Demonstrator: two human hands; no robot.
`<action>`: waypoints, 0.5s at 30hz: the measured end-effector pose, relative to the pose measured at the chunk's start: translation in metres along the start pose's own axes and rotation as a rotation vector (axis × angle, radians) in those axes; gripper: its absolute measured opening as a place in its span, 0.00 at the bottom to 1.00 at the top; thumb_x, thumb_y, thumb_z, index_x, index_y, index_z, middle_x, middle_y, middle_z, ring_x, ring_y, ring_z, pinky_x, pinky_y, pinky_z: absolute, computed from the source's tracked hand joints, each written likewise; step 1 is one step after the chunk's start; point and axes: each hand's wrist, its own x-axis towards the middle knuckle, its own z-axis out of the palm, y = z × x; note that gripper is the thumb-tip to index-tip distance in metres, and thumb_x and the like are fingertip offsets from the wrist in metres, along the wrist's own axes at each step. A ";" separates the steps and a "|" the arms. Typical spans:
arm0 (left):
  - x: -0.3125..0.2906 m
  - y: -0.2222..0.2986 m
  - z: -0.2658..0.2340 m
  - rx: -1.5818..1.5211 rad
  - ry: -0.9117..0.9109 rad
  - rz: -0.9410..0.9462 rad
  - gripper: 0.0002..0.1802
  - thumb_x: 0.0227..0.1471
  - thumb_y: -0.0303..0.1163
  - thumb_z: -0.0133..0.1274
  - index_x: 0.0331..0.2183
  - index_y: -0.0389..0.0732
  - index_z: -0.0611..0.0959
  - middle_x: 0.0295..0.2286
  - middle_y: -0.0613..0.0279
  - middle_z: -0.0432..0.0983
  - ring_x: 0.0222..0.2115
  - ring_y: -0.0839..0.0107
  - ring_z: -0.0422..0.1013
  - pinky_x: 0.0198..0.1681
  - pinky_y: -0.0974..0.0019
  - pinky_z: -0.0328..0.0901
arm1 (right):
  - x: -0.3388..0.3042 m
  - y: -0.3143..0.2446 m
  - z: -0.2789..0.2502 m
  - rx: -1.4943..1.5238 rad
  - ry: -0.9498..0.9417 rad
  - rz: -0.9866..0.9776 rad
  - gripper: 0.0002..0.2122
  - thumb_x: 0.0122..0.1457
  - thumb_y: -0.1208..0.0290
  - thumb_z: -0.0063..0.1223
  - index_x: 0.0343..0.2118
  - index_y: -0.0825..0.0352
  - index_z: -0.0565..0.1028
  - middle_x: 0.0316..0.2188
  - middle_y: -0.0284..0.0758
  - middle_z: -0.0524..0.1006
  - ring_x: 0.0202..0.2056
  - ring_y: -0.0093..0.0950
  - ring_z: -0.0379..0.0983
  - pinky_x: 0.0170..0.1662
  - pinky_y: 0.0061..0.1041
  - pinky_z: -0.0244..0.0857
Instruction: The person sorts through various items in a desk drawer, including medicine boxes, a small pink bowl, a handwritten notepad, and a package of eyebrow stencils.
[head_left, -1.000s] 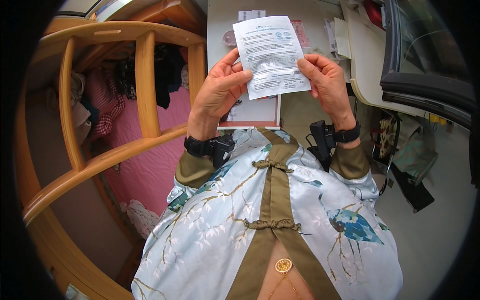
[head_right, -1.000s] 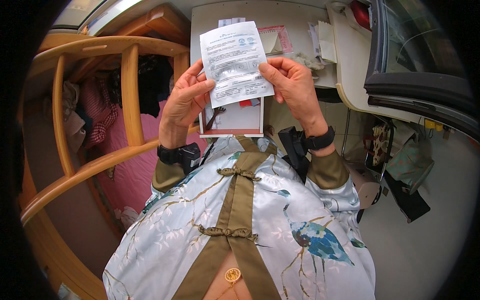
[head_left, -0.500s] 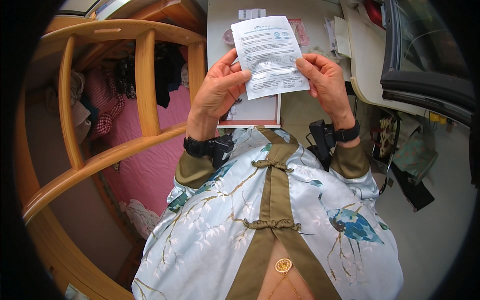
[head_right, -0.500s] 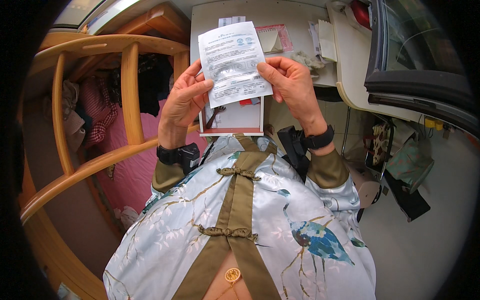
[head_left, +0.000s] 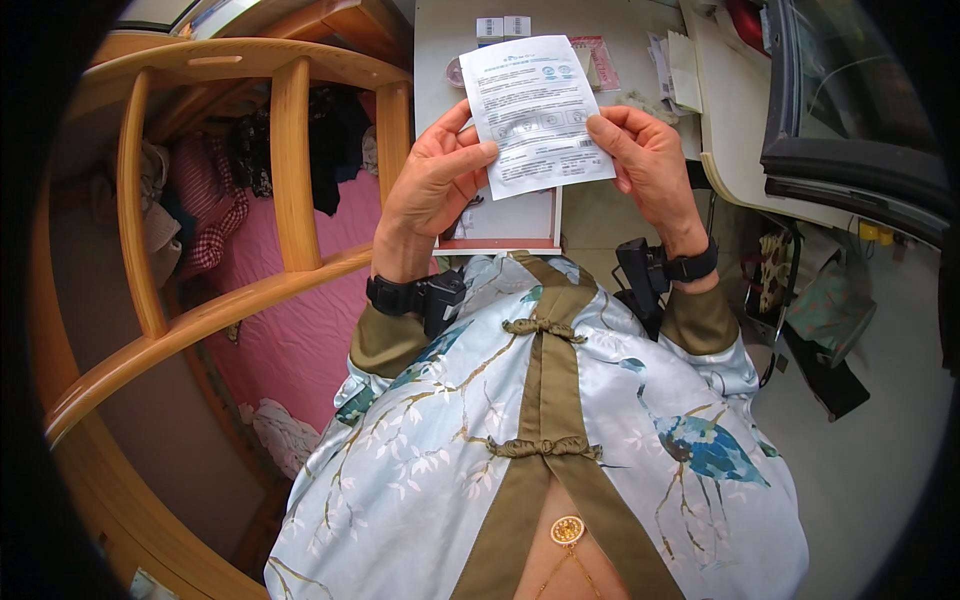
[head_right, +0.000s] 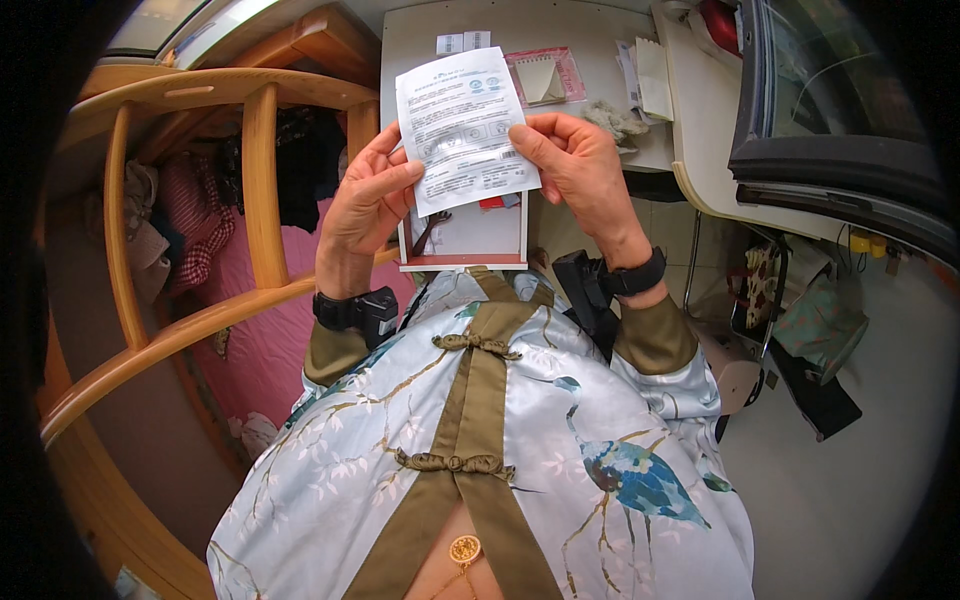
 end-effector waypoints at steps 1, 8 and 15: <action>0.000 0.000 0.000 0.000 0.000 -0.002 0.31 0.46 0.17 0.48 0.53 0.32 0.58 0.42 0.50 0.70 0.41 0.70 0.70 0.44 0.69 0.67 | 0.000 0.000 0.000 0.002 -0.003 0.001 0.11 0.55 0.68 0.52 0.35 0.72 0.74 0.17 0.26 0.71 0.11 0.09 0.57 0.13 0.08 0.50; 0.001 -0.001 0.001 0.004 0.005 -0.008 0.31 0.46 0.17 0.48 0.53 0.32 0.58 0.42 0.50 0.70 0.41 0.70 0.70 0.44 0.69 0.68 | 0.000 0.001 -0.002 0.005 -0.001 0.001 0.11 0.55 0.68 0.52 0.34 0.72 0.74 0.17 0.25 0.71 0.11 0.09 0.57 0.13 0.08 0.50; 0.000 0.000 0.001 0.004 0.006 0.000 0.31 0.46 0.17 0.48 0.53 0.32 0.58 0.42 0.51 0.70 0.42 0.70 0.69 0.44 0.68 0.67 | 0.000 0.002 -0.003 0.005 -0.005 0.007 0.10 0.55 0.69 0.52 0.34 0.71 0.74 0.17 0.25 0.71 0.12 0.08 0.57 0.13 0.08 0.49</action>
